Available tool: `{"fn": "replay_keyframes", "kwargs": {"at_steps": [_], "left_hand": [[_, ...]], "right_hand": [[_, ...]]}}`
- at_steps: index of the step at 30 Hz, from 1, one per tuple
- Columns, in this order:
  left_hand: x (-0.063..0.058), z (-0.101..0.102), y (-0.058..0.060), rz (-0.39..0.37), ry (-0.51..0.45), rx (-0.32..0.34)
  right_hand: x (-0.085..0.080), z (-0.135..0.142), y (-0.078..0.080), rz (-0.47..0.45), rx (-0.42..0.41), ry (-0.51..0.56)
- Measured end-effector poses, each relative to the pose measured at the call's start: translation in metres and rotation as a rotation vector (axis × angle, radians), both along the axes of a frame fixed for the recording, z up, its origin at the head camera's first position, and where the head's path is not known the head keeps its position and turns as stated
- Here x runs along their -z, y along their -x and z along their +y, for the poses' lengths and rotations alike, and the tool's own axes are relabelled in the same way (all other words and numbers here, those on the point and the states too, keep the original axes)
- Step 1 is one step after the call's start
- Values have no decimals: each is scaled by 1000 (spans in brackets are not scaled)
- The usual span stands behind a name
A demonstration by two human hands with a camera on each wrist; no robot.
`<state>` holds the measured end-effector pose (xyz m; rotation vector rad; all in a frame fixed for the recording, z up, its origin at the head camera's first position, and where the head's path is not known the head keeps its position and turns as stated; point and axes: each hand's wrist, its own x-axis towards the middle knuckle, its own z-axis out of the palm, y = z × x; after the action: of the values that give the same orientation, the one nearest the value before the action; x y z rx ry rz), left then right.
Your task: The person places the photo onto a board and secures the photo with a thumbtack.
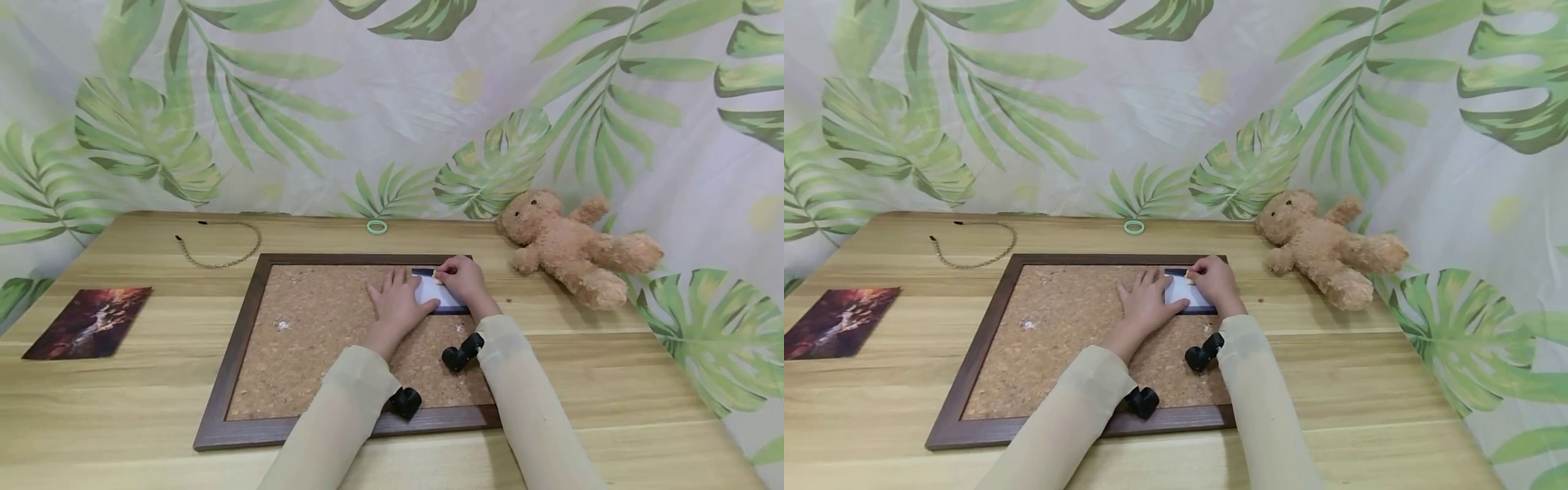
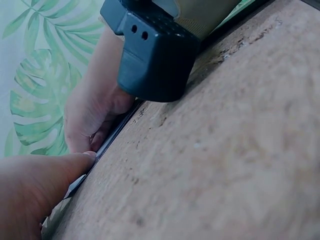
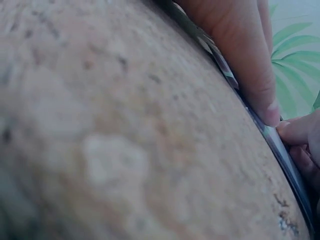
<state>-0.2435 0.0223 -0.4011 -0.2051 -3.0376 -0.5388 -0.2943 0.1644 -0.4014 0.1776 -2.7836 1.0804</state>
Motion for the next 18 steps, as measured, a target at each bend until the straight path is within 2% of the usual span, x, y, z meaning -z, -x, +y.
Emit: {"fn": "replay_keyframes", "kwargs": {"at_steps": [6, 7, 8, 14, 15, 18], "left_hand": [[1, 1, 1, -17, -9, -6], [1, 1, 1, -25, -10, -7], [6, 1, 4, -14, -9, -5], [6, 1, 4, -21, 1, -9], [2, 1, 1, -36, -1, -12], [2, 1, 1, -21, 6, -12]], "right_hand": [[-1, 0, -1, -19, 1, -1], [0, 0, -1, -21, -1, 3], [0, 1, -1, -24, -2, 12], [2, 1, 1, -13, 0, 58], [2, 1, 1, -7, 1, 53], [1, 1, 0, 7, 5, 25]]}}
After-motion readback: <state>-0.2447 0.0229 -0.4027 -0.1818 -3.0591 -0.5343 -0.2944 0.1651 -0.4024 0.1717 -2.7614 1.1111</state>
